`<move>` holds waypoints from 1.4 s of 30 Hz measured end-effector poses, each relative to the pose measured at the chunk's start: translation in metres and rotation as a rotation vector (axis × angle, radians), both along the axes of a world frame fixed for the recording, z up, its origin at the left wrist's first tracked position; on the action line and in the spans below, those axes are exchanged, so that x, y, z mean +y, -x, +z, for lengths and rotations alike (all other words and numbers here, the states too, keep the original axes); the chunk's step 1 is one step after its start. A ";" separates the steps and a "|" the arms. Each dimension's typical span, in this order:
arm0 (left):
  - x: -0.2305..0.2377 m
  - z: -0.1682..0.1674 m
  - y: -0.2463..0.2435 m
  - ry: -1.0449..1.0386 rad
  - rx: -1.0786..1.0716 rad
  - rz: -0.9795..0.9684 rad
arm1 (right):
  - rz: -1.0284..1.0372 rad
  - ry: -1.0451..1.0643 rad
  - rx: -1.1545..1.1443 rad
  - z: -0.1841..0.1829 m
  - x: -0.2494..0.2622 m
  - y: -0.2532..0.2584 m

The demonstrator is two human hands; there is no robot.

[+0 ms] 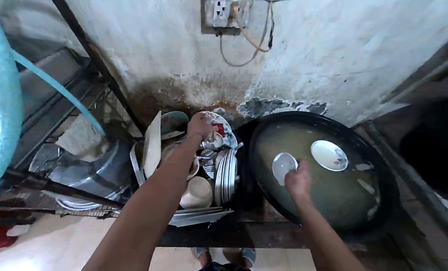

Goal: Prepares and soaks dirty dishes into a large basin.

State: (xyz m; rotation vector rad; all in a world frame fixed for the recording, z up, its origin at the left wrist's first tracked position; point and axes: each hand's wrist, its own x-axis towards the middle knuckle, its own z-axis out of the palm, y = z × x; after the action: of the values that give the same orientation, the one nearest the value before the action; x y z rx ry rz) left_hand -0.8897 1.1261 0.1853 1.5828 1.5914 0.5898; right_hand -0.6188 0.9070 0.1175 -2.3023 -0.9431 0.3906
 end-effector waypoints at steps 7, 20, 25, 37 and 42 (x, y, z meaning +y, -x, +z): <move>-0.013 -0.013 -0.017 0.289 -0.718 0.160 | -0.339 -0.132 0.501 -0.041 -0.037 -0.022; -0.098 -0.017 -0.098 0.409 -0.873 -0.140 | -0.181 -0.455 0.645 0.022 -0.020 0.031; -0.123 -0.005 -0.145 0.291 -0.362 -0.479 | -0.080 -0.646 1.162 0.033 0.008 0.037; -0.310 0.049 -0.270 -0.292 0.295 -1.266 | -0.319 -1.229 1.421 0.008 -0.185 -0.045; -0.462 0.009 -0.323 -0.340 0.155 -1.353 | -0.583 -1.462 1.316 -0.027 -0.386 -0.087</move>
State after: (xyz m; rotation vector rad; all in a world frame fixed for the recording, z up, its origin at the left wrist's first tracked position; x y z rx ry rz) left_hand -0.5662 0.6640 0.1939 2.5072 0.2196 -0.0439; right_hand -0.5319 0.5214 0.0905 -0.5546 0.2155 0.5384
